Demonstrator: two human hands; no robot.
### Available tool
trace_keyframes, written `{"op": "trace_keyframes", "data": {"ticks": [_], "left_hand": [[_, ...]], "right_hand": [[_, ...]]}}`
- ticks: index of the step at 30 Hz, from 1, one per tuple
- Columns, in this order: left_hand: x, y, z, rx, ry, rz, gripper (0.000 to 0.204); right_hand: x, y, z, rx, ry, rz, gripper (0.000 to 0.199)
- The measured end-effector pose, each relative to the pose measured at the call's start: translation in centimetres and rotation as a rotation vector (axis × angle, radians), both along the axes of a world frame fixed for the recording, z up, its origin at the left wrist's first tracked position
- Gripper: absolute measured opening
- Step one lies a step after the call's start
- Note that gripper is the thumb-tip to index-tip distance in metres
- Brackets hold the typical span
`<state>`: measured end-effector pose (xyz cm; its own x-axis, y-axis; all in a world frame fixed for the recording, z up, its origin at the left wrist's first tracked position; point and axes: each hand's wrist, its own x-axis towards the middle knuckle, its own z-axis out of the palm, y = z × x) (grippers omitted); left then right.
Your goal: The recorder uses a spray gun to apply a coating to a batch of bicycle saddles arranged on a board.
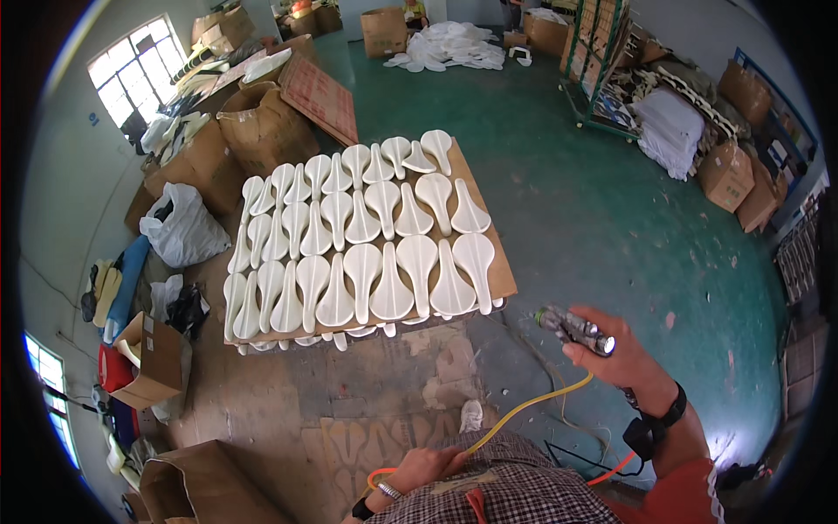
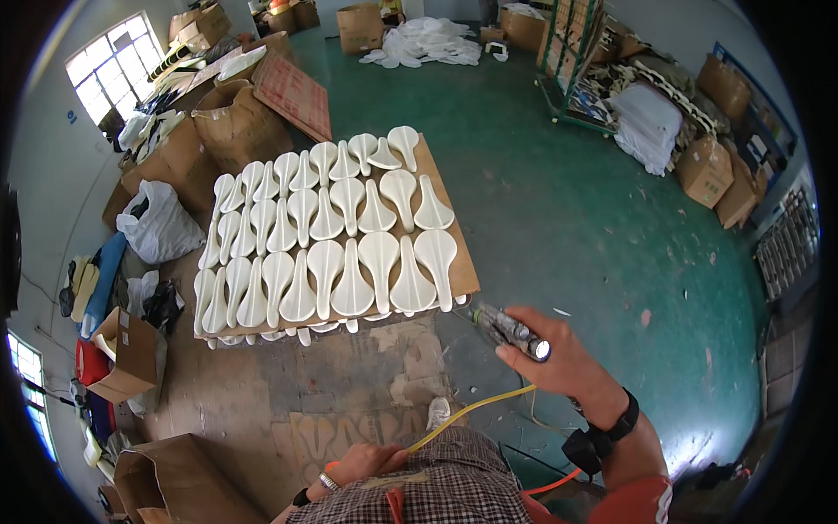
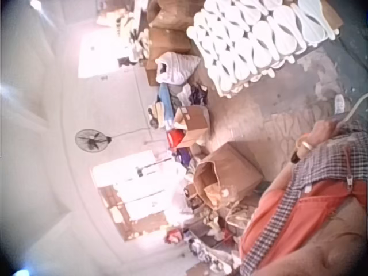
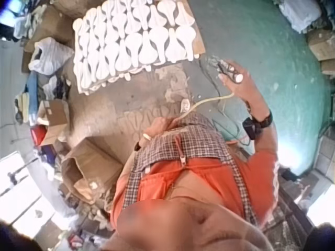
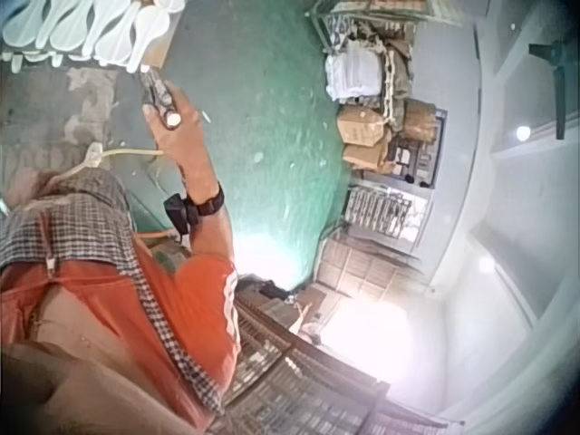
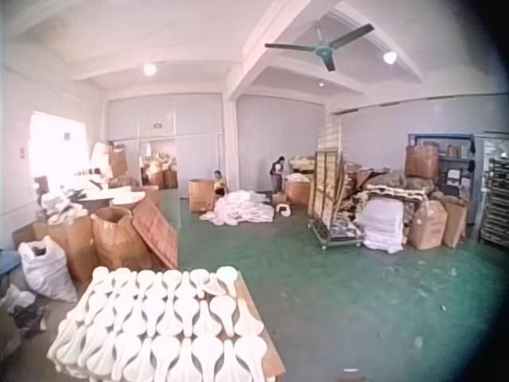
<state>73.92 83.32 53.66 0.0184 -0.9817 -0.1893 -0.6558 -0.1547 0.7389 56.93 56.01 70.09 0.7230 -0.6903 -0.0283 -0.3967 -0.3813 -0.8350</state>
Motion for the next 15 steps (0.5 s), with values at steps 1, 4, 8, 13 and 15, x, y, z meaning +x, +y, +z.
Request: {"op": "trace_keyframes", "data": {"ticks": [1,4,8,13,15], "left_hand": [[0.0,-0.1,0.1,0.001,0.003,0.011,0.029],[0.0,-0.5,0.0,-0.005,0.015,0.015,0.029],[-0.1,-1.1,-0.4,0.006,0.023,0.011,0.029],[0.2,-2.2,0.7,0.102,0.011,-0.002,0.032],[0.1,-2.6,1.0,0.168,0.009,-0.015,0.034]], "right_hand": [[-0.4,0.1,0.2,-0.008,0.052,0.054,0.042],[-0.9,0.4,0.8,-0.002,0.134,0.104,0.040],[-0.5,-2.6,-0.4,-0.100,0.040,0.036,0.038],[2.6,-7.6,1.1,-0.087,-0.155,-0.143,0.038],[3.0,-8.7,1.5,-0.060,-0.232,-0.172,0.036]]}}
